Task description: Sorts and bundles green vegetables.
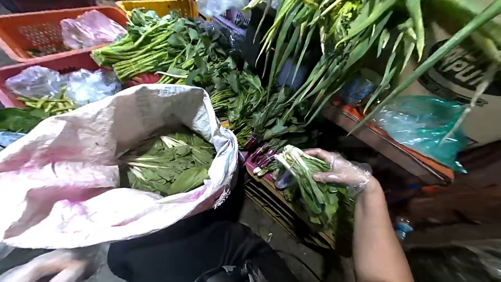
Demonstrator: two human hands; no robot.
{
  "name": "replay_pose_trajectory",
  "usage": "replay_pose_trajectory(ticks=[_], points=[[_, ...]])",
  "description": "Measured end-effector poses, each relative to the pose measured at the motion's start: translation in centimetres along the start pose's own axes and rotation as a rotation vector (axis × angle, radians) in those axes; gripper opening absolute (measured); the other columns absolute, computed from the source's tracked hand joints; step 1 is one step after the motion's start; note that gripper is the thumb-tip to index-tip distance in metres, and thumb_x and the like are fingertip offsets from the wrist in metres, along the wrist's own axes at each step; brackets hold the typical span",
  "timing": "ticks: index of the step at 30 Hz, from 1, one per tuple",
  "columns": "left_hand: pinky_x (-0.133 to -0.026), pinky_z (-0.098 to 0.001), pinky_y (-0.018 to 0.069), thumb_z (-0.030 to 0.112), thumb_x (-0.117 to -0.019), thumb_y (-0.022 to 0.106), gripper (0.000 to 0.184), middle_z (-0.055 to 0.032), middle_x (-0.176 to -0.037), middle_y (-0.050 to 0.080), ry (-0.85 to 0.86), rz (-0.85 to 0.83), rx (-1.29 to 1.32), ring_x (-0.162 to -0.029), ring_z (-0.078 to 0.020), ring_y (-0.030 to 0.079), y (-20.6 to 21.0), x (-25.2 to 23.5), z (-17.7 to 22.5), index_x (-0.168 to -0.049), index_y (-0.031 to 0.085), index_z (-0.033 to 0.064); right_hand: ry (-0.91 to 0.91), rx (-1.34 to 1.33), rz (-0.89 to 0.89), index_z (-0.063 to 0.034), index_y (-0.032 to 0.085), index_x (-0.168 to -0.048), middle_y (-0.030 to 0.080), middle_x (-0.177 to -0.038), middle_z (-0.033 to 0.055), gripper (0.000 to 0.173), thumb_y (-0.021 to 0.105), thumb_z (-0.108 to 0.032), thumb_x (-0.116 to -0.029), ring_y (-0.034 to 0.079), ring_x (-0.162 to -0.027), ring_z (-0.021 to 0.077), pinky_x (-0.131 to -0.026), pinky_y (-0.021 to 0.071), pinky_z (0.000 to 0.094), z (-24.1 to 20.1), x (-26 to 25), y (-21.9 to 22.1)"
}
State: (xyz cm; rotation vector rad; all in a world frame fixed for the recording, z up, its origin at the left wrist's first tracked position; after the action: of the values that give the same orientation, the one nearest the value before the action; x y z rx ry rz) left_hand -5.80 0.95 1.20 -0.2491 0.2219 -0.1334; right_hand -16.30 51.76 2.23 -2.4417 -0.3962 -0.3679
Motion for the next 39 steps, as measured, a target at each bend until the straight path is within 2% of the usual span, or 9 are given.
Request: replay_pose_trajectory(ticks=[3, 8, 12, 18, 23, 28, 32, 35, 39], points=[[-0.086, -0.0163, 0.0493, 0.025, -0.0961, 0.061, 0.038, 0.0005, -0.096, 0.066, -0.150, 0.071, -0.157, -0.093, 0.0096, 0.058, 1.5, 1.2, -4.9, -0.102, 0.062, -0.0126, 0.015, 0.100, 0.143, -0.0025, 0.056, -0.138, 0.066, -0.123, 0.0175, 0.060, 0.072, 0.003, -0.0807, 0.067, -0.106, 0.0241, -0.092, 0.0561, 0.0451, 0.9, 2.7, -3.2], [-0.101, -0.0229, 0.0453, 0.030, -0.0901, 0.058, 0.062, -0.0256, -0.129, 0.057, -0.394, 0.122, -0.244, -0.117, -0.0070, 0.055, 2.4, 3.0, -7.7, -0.130, 0.050, -0.0179, 0.465, 0.685, 0.330, -0.0045, 0.055, -0.142, 0.063, -0.123, 0.0350, 0.060, 0.080, -0.022, -0.0903, 0.058, -0.118, 0.0560, -0.098, 0.0390, 0.0768, 3.6, 4.9, -9.4], [-0.097, -0.0269, 0.0489, 0.026, -0.0879, 0.057, 0.053, -0.0226, -0.123, 0.061, -0.467, 0.136, -0.316, -0.111, -0.0087, 0.059, 1.5, 3.4, -8.5, -0.124, 0.056, -0.0130, 0.539, 0.689, 0.398, -0.0069, 0.057, -0.141, 0.062, -0.123, 0.0361, 0.060, 0.080, -0.030, -0.0906, 0.055, -0.119, 0.0588, -0.097, 0.0370, 0.0798, 6.9, 4.9, -10.2], [-0.100, -0.0351, 0.0462, 0.026, -0.0888, 0.055, 0.049, -0.0246, -0.120, 0.063, -0.478, 0.111, -0.386, -0.113, -0.0160, 0.059, 1.0, 3.1, -8.0, -0.117, 0.061, -0.0130, 0.290, 0.111, 0.444, -0.0050, 0.055, -0.141, 0.060, -0.129, 0.0285, 0.050, 0.070, -0.014, -0.0940, 0.060, -0.116, 0.0417, -0.098, 0.0458, 0.0642, 8.8, 2.9, -6.9], [-0.096, -0.0347, 0.0474, 0.035, -0.0886, 0.056, 0.047, -0.0160, -0.112, 0.066, -0.520, 0.145, -0.401, -0.106, -0.0115, 0.060, 0.4, 3.1, -8.9, -0.111, 0.066, -0.0055, 0.041, -0.079, 0.476, -0.0112, 0.046, -0.145, 0.062, -0.122, 0.0015, 0.060, 0.058, -0.027, -0.0883, 0.060, -0.098, -0.0010, -0.086, 0.0530, 0.0235, 7.3, 2.0, -4.7], [-0.095, -0.0366, 0.0486, 0.036, -0.0898, 0.057, 0.045, -0.0144, -0.111, 0.067, -0.535, 0.123, -0.412, -0.105, -0.0128, 0.061, -0.3, 3.4, -9.6, -0.111, 0.068, -0.0025, 0.277, -0.055, 0.619, -0.0077, 0.044, -0.149, 0.055, -0.138, 0.0261, 0.055, 0.063, -0.023, -0.0994, 0.058, -0.121, 0.0366, -0.099, 0.0469, 0.0591, 9.0, 1.9, -5.1], [-0.091, -0.0280, 0.0495, 0.035, -0.0898, 0.058, 0.041, -0.0080, -0.104, 0.068, -0.505, 0.140, -0.384, -0.098, -0.0037, 0.061, -0.6, 3.6, -10.1, -0.108, 0.069, -0.0012, 0.520, 0.101, 0.425, -0.0039, 0.039, -0.153, 0.053, -0.139, 0.0308, 0.060, 0.065, -0.015, -0.0999, 0.057, -0.123, 0.0395, -0.103, 0.0462, 0.0564, 12.2, 1.6, -2.1], [-0.087, -0.0296, 0.0506, 0.035, -0.0908, 0.057, 0.041, -0.0082, -0.104, 0.067, -0.543, 0.124, -0.376, -0.096, -0.0058, 0.061, -0.7, 3.8, -10.3, -0.109, 0.068, -0.0002, 0.722, 0.477, 0.116, 0.0005, 0.038, -0.154, 0.048, -0.146, 0.0341, 0.068, 0.067, -0.030, -0.1004, 0.044, -0.139, 0.0480, -0.114, 0.0323, 0.0635, 12.1, 0.7, 0.0], [-0.092, -0.0324, 0.0505, 0.037, -0.0909, 0.058, 0.042, -0.0089, -0.108, 0.069, -0.511, 0.119, -0.391, -0.100, -0.0076, 0.063, -0.7, 4.1, -10.3, -0.110, 0.070, 0.0011, 0.418, 0.631, 0.342, -0.0009, 0.042, -0.154, 0.042, -0.147, 0.0403, 0.076, 0.076, -0.031, -0.0932, 0.042, -0.134, 0.0602, -0.107, 0.0314, 0.0770, 8.1, -1.4, -2.1]])
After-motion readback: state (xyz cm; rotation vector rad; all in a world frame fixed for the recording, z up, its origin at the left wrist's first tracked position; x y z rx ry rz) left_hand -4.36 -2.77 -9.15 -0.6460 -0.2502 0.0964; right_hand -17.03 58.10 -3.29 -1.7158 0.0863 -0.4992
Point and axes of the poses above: each hand's wrist, its own x-axis away from the middle knuckle, its own y-axis out of the palm, z = x × y, the point moved 6 cm from there along -x, towards the middle knuckle
